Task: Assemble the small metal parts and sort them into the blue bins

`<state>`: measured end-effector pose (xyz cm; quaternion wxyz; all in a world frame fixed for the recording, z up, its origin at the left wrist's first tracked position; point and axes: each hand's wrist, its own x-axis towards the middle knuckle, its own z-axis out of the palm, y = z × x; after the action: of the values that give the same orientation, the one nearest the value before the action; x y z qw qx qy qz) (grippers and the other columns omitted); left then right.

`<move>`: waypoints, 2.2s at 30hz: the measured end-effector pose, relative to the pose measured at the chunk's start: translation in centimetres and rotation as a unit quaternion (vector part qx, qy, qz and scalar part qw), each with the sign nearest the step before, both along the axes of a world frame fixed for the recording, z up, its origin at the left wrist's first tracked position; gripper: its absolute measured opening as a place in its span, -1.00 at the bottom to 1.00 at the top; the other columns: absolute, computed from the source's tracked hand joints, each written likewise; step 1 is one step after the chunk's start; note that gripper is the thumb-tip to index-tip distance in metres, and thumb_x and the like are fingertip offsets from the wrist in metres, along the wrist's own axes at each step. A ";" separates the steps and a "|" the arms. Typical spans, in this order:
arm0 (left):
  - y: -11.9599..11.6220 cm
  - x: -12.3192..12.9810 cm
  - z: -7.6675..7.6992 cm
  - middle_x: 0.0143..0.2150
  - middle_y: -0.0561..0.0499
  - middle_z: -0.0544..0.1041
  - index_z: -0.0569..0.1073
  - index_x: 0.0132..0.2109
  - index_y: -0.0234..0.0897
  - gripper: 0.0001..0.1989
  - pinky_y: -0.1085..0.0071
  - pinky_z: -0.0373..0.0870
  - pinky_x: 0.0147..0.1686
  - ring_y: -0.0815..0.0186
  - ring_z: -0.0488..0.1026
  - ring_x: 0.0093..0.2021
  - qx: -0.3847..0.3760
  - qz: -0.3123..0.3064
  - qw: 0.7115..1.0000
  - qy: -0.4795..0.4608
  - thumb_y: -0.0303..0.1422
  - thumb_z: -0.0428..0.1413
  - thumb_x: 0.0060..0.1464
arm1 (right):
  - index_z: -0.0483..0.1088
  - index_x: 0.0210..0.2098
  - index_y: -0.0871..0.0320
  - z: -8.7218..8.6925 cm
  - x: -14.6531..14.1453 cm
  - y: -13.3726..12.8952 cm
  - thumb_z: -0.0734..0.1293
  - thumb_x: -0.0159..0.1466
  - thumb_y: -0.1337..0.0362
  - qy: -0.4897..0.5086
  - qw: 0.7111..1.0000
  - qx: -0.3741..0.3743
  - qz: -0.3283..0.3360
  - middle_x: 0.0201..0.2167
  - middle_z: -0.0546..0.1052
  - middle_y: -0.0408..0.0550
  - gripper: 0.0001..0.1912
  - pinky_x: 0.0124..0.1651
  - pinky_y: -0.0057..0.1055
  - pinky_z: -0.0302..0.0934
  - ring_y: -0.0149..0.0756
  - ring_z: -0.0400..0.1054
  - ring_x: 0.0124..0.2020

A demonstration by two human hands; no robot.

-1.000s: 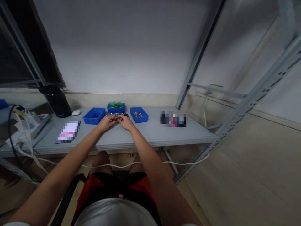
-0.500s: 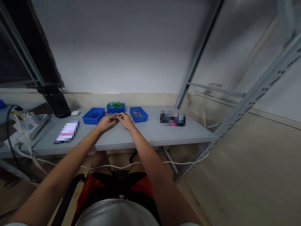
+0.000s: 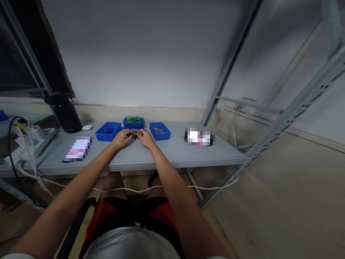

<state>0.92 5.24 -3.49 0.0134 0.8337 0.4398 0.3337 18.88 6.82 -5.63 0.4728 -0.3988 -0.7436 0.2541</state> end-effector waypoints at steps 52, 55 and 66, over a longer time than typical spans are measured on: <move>-0.5 0.3 0.4 -0.22 -0.11 0.57 0.54 -0.22 -0.33 -0.81 0.33 0.37 -0.15 0.20 0.47 -0.20 -0.026 -0.012 0.997 0.068 -0.38 0.07 0.07 | 0.43 -0.30 0.20 0.5 -0.2 -0.8 0.30 0.18 0.15 -0.014 0.999 0.020 0.021 -0.45 0.48 -0.13 -0.77 -0.26 -0.46 0.19 -0.41 0.30 -0.43; -0.6 0.4 0.3 -0.22 -0.12 0.57 0.54 -0.22 -0.32 -0.80 0.31 0.38 -0.15 0.17 0.47 -0.19 -0.024 -0.015 0.995 0.094 -0.37 0.06 0.06 | 0.42 -0.35 0.19 0.6 -0.2 -0.8 0.27 0.19 0.21 -0.023 0.999 0.033 0.027 -0.46 0.48 -0.13 -0.83 -0.26 -0.47 0.18 -0.42 0.30 -0.44; -0.1 0.0 0.2 -0.21 -0.09 0.53 0.52 -0.17 -0.31 -0.78 0.35 0.37 -0.16 0.25 0.44 -0.23 0.004 -0.001 1.000 -0.009 -0.35 0.02 0.14 | 0.39 -0.34 0.18 0.6 0.0 -0.3 0.24 0.22 0.20 0.016 0.999 -0.041 -0.016 -0.52 0.46 -0.16 -0.82 -0.36 -0.49 0.15 -0.43 0.27 -0.52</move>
<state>0.92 5.11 -3.25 0.0143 0.8311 0.4374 0.3432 18.84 6.51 -5.03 0.4724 -0.4251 -0.7184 0.2830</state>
